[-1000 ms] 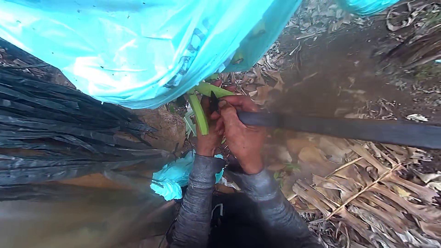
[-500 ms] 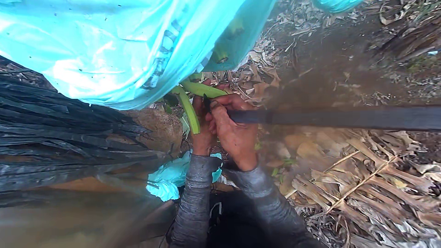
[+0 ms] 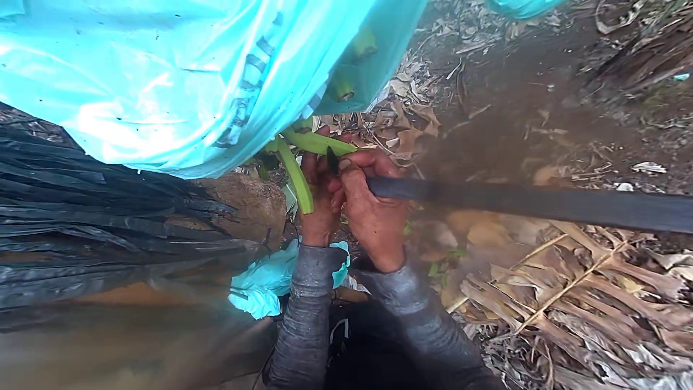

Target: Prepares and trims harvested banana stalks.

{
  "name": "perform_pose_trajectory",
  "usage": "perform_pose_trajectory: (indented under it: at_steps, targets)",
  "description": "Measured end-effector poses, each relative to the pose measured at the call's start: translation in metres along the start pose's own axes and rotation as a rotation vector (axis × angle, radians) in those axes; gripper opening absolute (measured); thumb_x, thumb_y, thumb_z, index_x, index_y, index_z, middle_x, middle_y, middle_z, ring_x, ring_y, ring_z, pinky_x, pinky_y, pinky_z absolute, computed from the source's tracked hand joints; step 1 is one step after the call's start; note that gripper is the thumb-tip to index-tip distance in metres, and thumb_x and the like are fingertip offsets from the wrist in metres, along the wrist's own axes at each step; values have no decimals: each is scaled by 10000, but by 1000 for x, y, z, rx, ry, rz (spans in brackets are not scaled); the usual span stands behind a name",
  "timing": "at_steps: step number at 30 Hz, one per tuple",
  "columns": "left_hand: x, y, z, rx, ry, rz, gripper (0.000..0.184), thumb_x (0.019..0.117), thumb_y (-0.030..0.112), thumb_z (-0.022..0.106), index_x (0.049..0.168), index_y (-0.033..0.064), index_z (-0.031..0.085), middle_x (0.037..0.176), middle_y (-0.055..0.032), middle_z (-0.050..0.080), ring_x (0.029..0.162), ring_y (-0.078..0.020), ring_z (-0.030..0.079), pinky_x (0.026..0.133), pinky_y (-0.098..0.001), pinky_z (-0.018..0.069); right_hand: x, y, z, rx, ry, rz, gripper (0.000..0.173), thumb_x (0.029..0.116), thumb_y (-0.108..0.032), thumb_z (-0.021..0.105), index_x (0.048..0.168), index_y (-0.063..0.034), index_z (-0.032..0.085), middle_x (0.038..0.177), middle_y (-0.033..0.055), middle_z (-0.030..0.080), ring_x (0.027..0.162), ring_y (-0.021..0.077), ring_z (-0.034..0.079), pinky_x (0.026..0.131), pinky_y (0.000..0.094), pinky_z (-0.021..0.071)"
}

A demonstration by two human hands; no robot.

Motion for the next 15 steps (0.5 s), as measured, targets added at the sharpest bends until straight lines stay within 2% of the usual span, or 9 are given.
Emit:
perform_pose_trajectory:
  at_steps: [1,2,5,6,9,13,15]
  targets:
    - [1,1,1,-10,-23,26,549,1054,138,533,1565,245,365,1414,19,602,1025,-63,673,791,-191,570,1,0,0,-2,10,-15,114,1030,-107,561,1096,-55,638,743,51,637,498,104,578,412,234,513]
    - [2,0,2,-19,-24,36,562,1049,118,540,1569,236,364,1436,13,591,1084,-80,669,826,-203,573,1,0,-1,-5,13,-17,113,1033,-111,561,1095,-56,637,740,50,636,497,103,579,414,234,515]
    - [3,-2,3,-37,-14,26,581,1039,62,539,1568,232,370,1449,-6,586,1115,-103,671,828,-213,580,1,2,-3,-15,5,22,118,1028,-119,566,1090,-61,649,706,58,639,466,111,564,392,239,498]
    - [3,-1,3,-43,-10,21,581,1036,62,547,1565,234,377,1442,-3,591,1088,-93,676,799,-197,579,0,2,-3,-18,4,28,124,1030,-122,561,1090,-62,651,707,58,639,466,114,565,390,243,501]
    - [5,2,5,-35,-27,18,607,1034,59,540,1580,244,349,1470,3,567,1104,-84,667,816,-193,572,0,1,-3,-27,6,28,114,1025,-114,562,1072,-61,651,712,51,638,478,107,571,403,242,507]
    - [4,0,4,19,2,5,557,1053,120,527,1567,263,366,1416,22,608,900,-28,674,689,-148,546,2,-2,1,-15,4,1,113,1018,-85,571,1074,-45,660,724,38,647,501,86,577,434,220,514]
    - [3,-2,3,16,39,-26,515,1058,154,519,1540,290,399,1328,30,649,653,-4,585,506,-126,461,3,-1,2,-6,-12,16,119,1021,-100,578,1096,-52,658,706,43,642,471,86,554,404,214,490]
Point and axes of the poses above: each hand's wrist, its own x-axis towards the middle knuckle, its own z-axis out of the palm, y = z × x, the point moved 2 cm from there along x, towards the middle knuckle
